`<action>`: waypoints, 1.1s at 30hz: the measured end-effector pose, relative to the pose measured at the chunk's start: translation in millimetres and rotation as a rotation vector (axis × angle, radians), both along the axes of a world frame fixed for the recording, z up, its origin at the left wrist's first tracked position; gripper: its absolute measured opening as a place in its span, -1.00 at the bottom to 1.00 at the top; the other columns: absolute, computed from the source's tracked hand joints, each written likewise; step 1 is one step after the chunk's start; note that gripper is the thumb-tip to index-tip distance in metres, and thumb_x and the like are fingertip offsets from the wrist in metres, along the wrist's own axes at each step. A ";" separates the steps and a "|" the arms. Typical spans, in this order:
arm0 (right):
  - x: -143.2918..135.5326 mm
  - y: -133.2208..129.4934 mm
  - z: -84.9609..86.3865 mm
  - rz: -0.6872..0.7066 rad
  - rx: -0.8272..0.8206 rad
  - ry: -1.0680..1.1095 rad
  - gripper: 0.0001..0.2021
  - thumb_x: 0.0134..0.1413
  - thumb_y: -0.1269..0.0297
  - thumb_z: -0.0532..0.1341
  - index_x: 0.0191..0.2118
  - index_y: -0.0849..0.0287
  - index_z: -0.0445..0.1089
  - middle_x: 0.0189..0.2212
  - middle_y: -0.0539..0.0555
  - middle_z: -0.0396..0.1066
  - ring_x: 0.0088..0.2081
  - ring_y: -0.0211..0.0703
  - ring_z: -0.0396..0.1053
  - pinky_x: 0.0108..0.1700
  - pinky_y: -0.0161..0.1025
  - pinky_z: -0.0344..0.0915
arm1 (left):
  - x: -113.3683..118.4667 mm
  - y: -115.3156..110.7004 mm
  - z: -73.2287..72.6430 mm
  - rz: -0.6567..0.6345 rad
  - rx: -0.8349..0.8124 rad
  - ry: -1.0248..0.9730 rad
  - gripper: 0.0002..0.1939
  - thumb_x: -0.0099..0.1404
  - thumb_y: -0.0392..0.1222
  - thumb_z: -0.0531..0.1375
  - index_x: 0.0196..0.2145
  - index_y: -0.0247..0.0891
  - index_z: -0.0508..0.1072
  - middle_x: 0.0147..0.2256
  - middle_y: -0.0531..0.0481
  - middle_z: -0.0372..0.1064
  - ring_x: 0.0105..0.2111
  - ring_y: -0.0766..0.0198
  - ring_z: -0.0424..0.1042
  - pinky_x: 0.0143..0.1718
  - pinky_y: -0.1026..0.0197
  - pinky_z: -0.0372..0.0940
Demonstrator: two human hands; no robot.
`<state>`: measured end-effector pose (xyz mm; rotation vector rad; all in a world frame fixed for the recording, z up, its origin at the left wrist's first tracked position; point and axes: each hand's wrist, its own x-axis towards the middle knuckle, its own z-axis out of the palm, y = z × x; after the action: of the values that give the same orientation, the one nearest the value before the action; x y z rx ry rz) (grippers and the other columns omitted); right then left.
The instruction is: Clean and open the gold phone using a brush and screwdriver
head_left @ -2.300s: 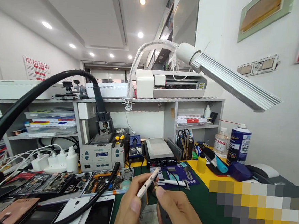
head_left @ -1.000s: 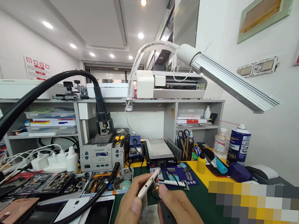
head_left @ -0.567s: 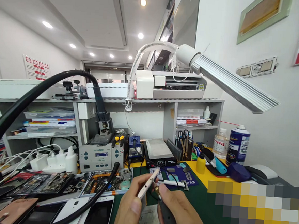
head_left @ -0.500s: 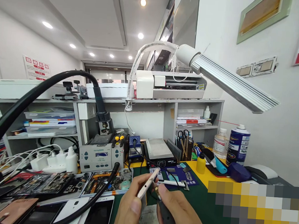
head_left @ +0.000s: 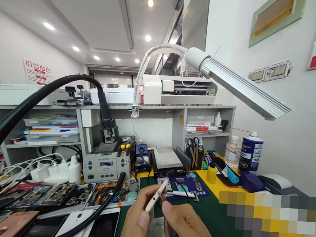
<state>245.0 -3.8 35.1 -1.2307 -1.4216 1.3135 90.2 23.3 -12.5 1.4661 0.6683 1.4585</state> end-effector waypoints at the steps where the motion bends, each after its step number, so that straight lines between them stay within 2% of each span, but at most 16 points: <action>1: 0.2 -0.8 0.0 -0.025 -0.020 0.001 -0.37 0.09 -0.37 0.14 -0.63 0.14 0.27 -0.55 -0.02 0.29 -0.48 -0.24 0.27 -0.38 -0.30 0.23 | -0.4 0.2 -0.5 -0.001 0.001 -0.004 -0.30 0.26 0.41 0.07 0.08 -0.18 0.46 -0.02 -0.18 0.48 -0.02 -0.20 0.44 0.02 -0.10 0.32; 4: 1.3 -2.1 -0.5 -0.048 -0.067 -0.002 -0.35 0.14 -0.40 0.05 -0.59 0.13 0.28 -0.58 -0.04 0.26 -0.51 -0.23 0.27 -0.36 -0.26 0.25 | -1.0 0.6 -1.8 0.003 0.006 -0.004 -0.29 0.25 0.41 0.08 0.09 -0.18 0.46 -0.02 -0.19 0.48 0.02 -0.22 0.42 0.03 -0.09 0.32; 9: 0.8 -2.1 -4.0 -0.084 -0.018 -0.035 -0.34 0.00 -0.46 0.12 -0.51 0.15 0.34 -0.48 0.00 0.32 -0.41 -0.17 0.35 -0.29 -0.22 0.25 | -1.3 1.1 -3.0 -0.018 0.004 -0.022 -0.33 0.28 0.38 0.08 0.10 -0.16 0.45 -0.01 -0.18 0.49 0.02 -0.21 0.43 0.00 -0.07 0.34; 13: -0.1 -0.6 -6.2 -0.091 -0.091 0.000 -0.33 0.01 -0.49 0.08 -0.45 0.14 0.35 -0.52 -0.04 0.28 -0.48 -0.19 0.29 -0.33 -0.22 0.23 | -0.9 1.9 -3.6 -0.028 0.017 -0.015 -0.33 0.31 0.38 0.05 0.12 -0.17 0.43 0.03 -0.17 0.46 0.04 -0.20 0.42 0.04 -0.08 0.33; 18: -0.8 -2.2 -1.7 -0.118 -0.019 -0.015 -0.33 -0.02 -0.50 0.10 -0.51 0.14 0.34 -0.50 0.01 0.32 -0.41 -0.15 0.32 -0.29 -0.24 0.23 | -1.5 1.2 -3.7 -0.014 0.019 0.017 -0.30 0.33 0.39 -0.01 0.16 -0.17 0.39 0.05 -0.18 0.45 0.03 -0.17 0.43 0.02 -0.06 0.35; 21: -1.2 -4.1 3.6 -0.087 -0.041 -0.029 -0.31 -0.02 -0.51 0.07 -0.58 0.12 0.25 -0.59 -0.04 0.23 -0.51 -0.22 0.22 -0.39 -0.26 0.18 | -2.3 0.6 -0.2 0.012 0.062 0.064 -0.30 0.33 0.38 0.00 0.14 -0.20 0.41 0.03 -0.19 0.46 0.01 -0.16 0.44 0.00 -0.04 0.35; 24: -1.0 -4.0 5.2 -0.062 0.011 -0.058 -0.32 0.00 -0.48 0.08 -0.62 0.12 0.24 -0.58 -0.01 0.25 -0.48 -0.19 0.27 -0.37 -0.26 0.18 | -2.4 -0.7 4.9 0.044 0.111 0.103 -0.27 0.29 0.41 0.02 0.11 -0.21 0.44 0.00 -0.20 0.48 -0.02 -0.16 0.46 -0.01 -0.03 0.36; 28: -0.5 -0.6 2.6 -0.045 0.083 -0.078 -0.32 0.03 -0.48 0.05 -0.64 0.10 0.18 -0.59 -0.01 0.24 -0.48 -0.19 0.24 -0.35 -0.26 0.18 | -1.8 -4.4 10.8 0.072 0.084 0.103 -0.26 0.27 0.43 0.03 0.09 -0.21 0.46 0.00 -0.20 0.49 -0.04 -0.17 0.48 -0.06 -0.03 0.40; 33: -1.1 2.3 3.9 0.069 0.098 -0.118 -0.29 0.12 -0.45 -0.04 -0.67 0.11 0.16 -0.68 -0.03 0.17 -0.55 -0.22 0.19 -0.43 -0.26 0.09 | -1.9 -7.4 16.0 0.085 0.065 0.099 -0.32 0.24 0.43 0.06 0.04 -0.12 0.52 -0.06 -0.13 0.54 -0.04 -0.21 0.50 -0.08 -0.08 0.42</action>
<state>243.9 -1.5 39.0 -1.2208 -1.6059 1.2179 88.2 15.9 3.6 1.5849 0.7582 1.4924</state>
